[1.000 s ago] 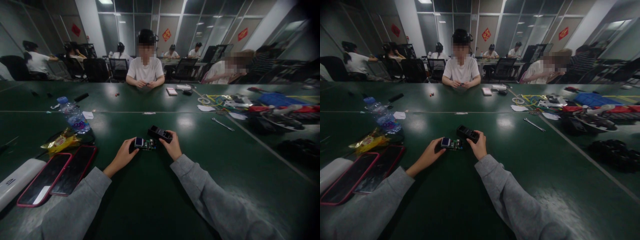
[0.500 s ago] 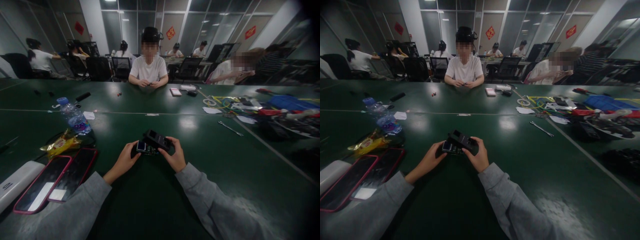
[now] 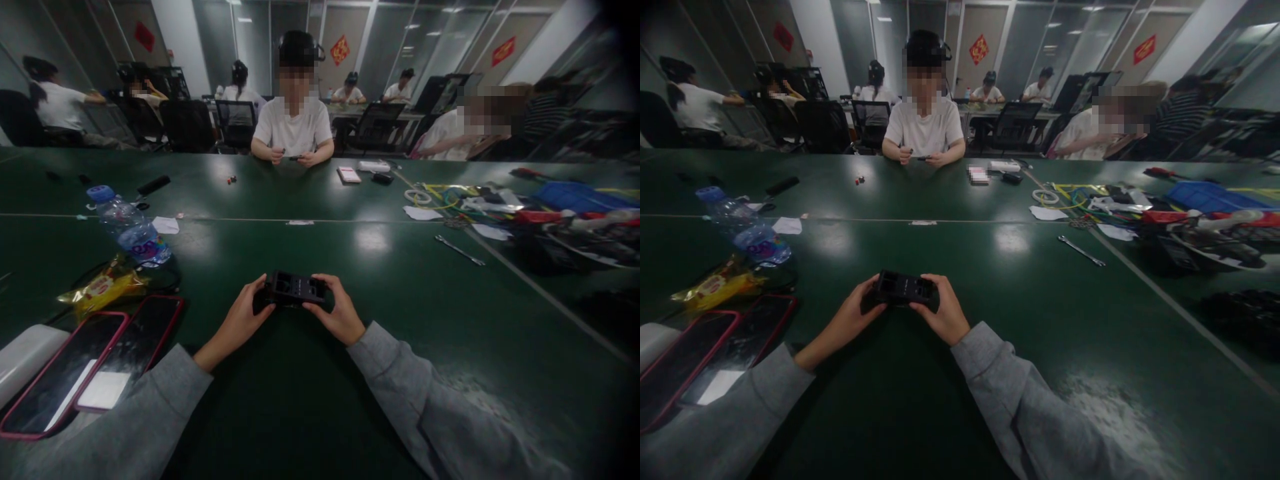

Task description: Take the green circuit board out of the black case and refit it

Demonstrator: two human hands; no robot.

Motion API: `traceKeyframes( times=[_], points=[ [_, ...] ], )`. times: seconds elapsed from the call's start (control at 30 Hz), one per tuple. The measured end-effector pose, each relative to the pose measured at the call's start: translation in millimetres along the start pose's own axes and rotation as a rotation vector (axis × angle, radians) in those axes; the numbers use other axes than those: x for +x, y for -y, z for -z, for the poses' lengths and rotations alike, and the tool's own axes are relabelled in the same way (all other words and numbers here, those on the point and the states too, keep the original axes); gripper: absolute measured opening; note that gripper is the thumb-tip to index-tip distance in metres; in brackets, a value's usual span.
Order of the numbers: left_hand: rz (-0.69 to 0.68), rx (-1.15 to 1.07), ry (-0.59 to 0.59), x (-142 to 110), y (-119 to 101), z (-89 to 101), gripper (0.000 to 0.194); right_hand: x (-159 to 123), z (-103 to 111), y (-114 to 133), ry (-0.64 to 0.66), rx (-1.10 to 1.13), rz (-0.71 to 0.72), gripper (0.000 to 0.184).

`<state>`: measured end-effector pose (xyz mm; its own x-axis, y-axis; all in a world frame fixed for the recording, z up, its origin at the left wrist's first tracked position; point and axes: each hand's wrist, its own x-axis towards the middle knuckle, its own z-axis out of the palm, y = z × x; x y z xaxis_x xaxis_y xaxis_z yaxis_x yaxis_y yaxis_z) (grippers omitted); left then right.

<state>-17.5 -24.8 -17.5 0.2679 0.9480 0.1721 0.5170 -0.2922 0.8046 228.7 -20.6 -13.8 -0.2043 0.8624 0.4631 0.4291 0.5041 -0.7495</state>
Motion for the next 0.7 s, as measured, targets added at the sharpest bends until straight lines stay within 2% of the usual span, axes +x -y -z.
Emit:
traceKeyframes(
  times=[0.33,0.57,0.7],
  points=[
    [0.028,0.006,-0.003,0.1,-2.6,-0.5,0.073,3.2,0.9,-4.3,0.101,0.082,-0.07,0.054],
    [0.0,0.019,0.0,0.2,2.7,-1.4,0.076,2.7,3.5,1.4,0.014,0.026,-0.01,0.053],
    [-0.006,0.019,0.003,-0.3,3.3,-1.5,0.079,3.1,3.8,2.1,0.072,0.024,-0.012,0.053]
  ],
)
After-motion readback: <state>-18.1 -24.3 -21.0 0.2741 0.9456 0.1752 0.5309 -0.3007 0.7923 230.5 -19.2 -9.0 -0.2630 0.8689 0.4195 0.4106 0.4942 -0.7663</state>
